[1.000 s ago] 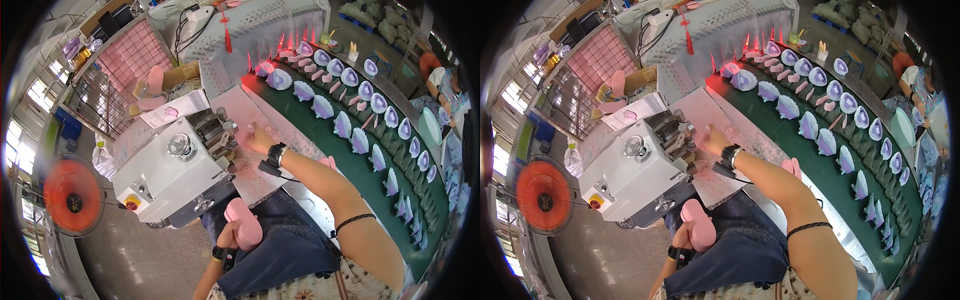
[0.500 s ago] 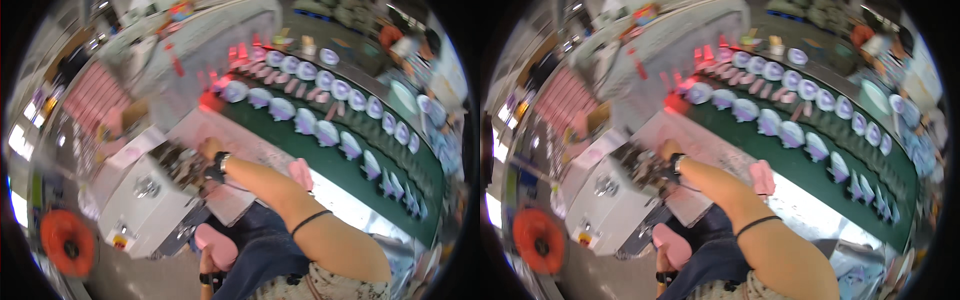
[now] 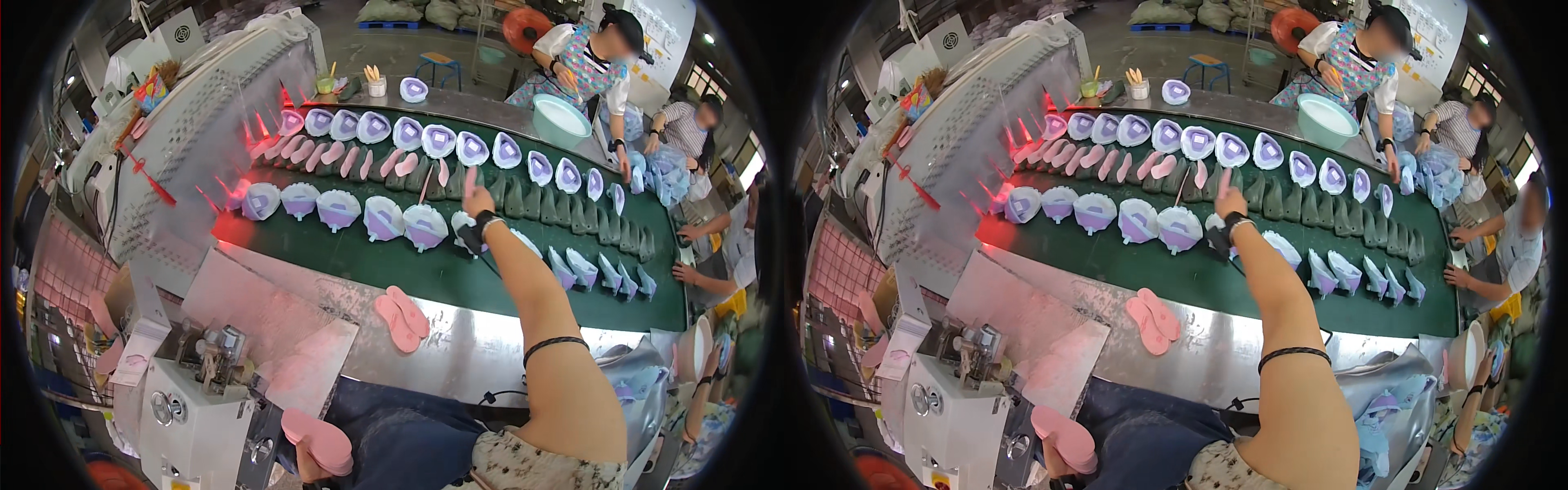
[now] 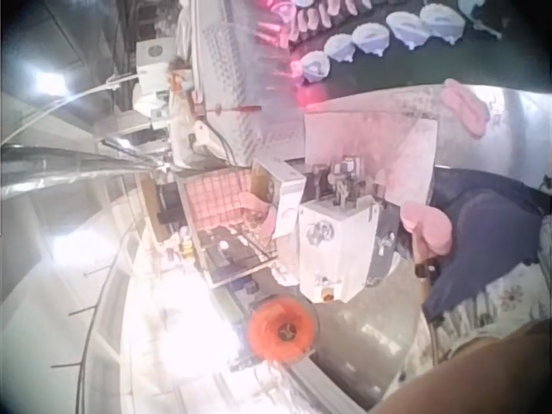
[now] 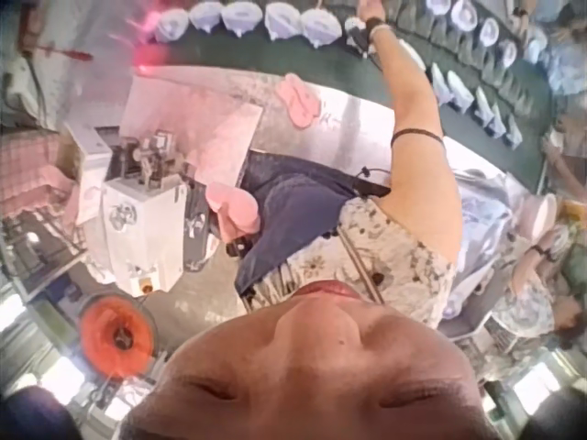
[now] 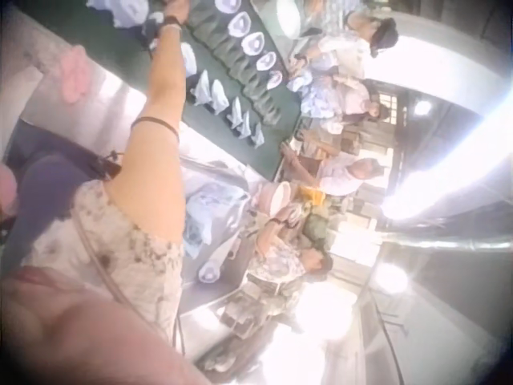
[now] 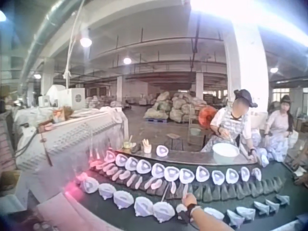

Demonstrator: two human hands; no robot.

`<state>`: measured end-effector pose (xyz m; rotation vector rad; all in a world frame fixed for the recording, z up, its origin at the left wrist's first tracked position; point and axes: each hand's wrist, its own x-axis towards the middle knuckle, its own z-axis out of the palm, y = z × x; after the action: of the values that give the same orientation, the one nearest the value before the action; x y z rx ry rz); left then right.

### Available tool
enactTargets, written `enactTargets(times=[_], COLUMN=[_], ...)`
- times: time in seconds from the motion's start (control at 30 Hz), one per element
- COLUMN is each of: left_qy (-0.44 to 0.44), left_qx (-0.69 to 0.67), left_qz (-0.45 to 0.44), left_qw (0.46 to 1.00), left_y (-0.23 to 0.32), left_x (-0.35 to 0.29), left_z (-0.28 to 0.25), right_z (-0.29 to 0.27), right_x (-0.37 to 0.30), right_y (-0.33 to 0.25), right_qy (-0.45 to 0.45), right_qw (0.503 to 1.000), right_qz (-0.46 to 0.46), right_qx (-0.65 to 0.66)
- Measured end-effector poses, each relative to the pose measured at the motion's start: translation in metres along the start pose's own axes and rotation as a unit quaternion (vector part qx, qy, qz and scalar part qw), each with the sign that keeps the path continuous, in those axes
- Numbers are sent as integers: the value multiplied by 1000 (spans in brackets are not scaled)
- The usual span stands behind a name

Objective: The worker is using an industrial machine to press or stitch shoe soles and insoles, then placing them onto a conveyor belt for further processing.

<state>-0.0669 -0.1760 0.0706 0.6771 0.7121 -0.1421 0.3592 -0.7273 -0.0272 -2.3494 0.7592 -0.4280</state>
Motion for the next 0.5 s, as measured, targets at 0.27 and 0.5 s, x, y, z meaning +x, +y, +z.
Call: enactTargets(times=[0.27, 0.5], left_qy=[-18, -29], left_qx=[-2, -8], left_qz=[0, -50], left_qw=[1000, 998], left_y=[-9, -9], left_x=[8, 0], left_z=[16, 24], right_z=[28, -8], right_x=[40, -216], right_y=[37, -177], right_qy=[30, -445], right_qw=[989, 713], right_qz=[-53, -387], right_qx=[133, 379])
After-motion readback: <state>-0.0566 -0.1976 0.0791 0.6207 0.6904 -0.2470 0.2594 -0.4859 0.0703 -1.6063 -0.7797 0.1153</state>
